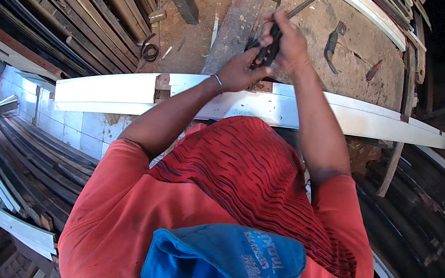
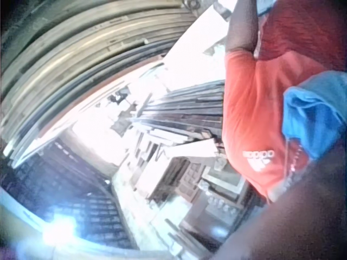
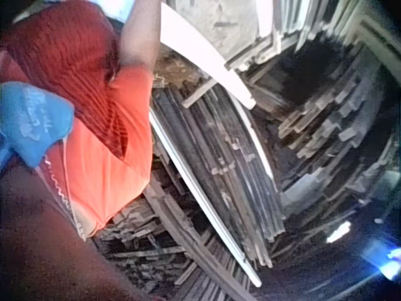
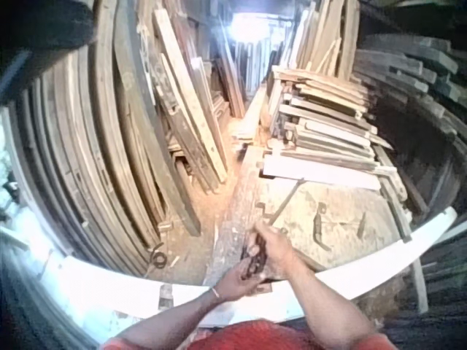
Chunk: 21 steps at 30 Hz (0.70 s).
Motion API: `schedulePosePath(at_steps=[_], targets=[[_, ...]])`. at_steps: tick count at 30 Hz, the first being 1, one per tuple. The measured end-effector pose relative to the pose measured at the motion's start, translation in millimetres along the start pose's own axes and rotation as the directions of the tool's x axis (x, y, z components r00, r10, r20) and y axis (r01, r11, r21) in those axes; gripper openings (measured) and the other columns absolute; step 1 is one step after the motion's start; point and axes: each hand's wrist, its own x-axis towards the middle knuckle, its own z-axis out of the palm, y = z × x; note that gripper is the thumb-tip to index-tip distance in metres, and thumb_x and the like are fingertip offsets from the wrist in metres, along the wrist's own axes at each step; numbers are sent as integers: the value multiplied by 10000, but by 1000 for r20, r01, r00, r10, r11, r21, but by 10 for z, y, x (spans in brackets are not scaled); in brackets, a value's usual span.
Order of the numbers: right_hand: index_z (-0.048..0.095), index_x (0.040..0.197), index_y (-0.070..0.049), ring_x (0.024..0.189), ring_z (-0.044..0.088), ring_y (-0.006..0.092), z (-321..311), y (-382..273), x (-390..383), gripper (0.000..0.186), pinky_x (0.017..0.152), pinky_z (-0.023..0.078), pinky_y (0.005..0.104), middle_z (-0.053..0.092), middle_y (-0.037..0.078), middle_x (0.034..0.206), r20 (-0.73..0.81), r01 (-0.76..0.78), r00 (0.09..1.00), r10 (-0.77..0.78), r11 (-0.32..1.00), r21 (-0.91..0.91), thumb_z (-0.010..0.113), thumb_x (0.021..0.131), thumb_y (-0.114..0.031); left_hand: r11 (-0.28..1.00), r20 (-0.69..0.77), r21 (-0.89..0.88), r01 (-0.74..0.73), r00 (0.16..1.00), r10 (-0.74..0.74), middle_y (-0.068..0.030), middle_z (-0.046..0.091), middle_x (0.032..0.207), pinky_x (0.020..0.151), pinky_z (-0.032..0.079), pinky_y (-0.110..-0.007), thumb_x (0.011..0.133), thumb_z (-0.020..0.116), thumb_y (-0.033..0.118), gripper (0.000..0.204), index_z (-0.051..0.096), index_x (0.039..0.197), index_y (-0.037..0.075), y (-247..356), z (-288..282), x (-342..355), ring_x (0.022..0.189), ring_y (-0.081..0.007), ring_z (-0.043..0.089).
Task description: The person hammers a metal hinge onto a white wooden board and then uses pliers to manipulate the hinge in a workshop environment.
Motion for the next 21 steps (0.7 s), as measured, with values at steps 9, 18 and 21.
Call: schedulePosePath(at_steps=[9, 18, 21], targets=[[637, 1133, 10, 807, 652, 192, 77, -223, -112, 404, 804, 576, 349, 627, 77, 860, -226, 259, 945, -235, 962, 84, 670, 988, -366, 998, -49, -49, -29, 998, 27, -98, 709, 1087, 913, 524, -283, 1044, 568, 142, 351, 542, 1339, -47, 1, -126, 87, 1031, -141, 663], [655, 1128, 51, 910, 702, 212, 127, -192, -665, 450, 809, 538, 301, 649, 77, 934, 42, 171, 985, -166, 933, -317, 532, 1061, -377, 994, 147, -95, -55, 987, 69, -100, 662, 1136, 942, 499, -291, 1036, 564, 110, 308, 554, 1315, -21, -113, -110, -149, 1076, -139, 626], [697, 1127, 34, 868, 629, 125, 140, -128, -836, 440, 819, 495, 265, 659, 47, 930, 73, 232, 973, -221, 898, -373, 511, 1073, -362, 998, 129, -42, -50, 990, 56, -90, 649, 1122, 953, 483, -296, 1034, 553, 90, 297, 569, 1309, -23, -123, -156, -271, 1084, -129, 594]])
